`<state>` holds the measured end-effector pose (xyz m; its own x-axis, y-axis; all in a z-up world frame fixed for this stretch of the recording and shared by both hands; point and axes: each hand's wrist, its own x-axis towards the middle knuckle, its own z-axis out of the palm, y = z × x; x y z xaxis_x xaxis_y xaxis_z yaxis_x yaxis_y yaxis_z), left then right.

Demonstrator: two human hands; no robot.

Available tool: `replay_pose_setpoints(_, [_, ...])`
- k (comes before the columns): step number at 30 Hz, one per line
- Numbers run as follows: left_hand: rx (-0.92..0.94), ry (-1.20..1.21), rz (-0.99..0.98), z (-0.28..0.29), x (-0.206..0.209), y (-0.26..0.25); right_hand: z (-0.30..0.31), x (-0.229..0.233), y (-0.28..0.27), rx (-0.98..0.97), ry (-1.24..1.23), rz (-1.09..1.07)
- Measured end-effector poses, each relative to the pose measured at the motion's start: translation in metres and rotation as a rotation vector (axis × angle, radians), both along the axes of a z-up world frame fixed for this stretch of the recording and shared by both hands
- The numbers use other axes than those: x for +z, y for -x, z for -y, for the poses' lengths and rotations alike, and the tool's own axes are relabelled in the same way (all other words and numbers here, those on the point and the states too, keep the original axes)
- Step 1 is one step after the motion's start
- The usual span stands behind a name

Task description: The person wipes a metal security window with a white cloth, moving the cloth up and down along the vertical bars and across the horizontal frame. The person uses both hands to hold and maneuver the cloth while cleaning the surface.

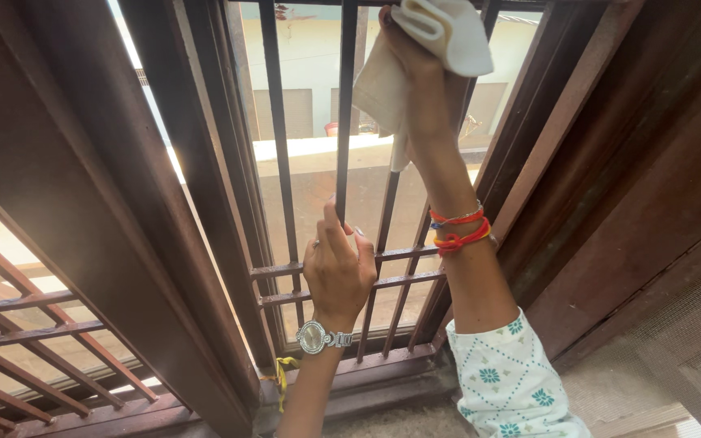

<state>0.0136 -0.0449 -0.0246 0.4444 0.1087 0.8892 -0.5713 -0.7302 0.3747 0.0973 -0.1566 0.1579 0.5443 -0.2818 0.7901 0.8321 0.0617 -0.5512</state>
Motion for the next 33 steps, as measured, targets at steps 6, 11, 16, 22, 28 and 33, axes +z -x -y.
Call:
replay_pose_setpoints(6, [-0.013,0.011,0.011,-0.001,0.000,0.000,0.002,0.008,0.014,0.108,0.009,-0.108])
replay_pose_setpoints(11, [-0.011,0.007,0.023,-0.001,0.000,0.000,0.006,0.007,0.012,0.210,0.025,-0.110])
replay_pose_setpoints(16, [-0.008,0.001,0.019,-0.002,0.001,0.000,0.006,0.004,0.012,0.153,0.031,-0.103])
replay_pose_setpoints(22, [-0.010,-0.001,0.019,-0.003,0.001,0.000,0.004,0.004,0.012,0.112,0.024,-0.104])
replay_pose_setpoints(28, [-0.018,-0.006,0.008,-0.004,0.001,0.000,0.003,0.003,0.015,0.118,0.021,-0.112])
replay_pose_setpoints(33, [0.000,-0.003,0.036,-0.003,0.002,0.002,0.002,0.001,0.013,0.092,0.009,-0.138])
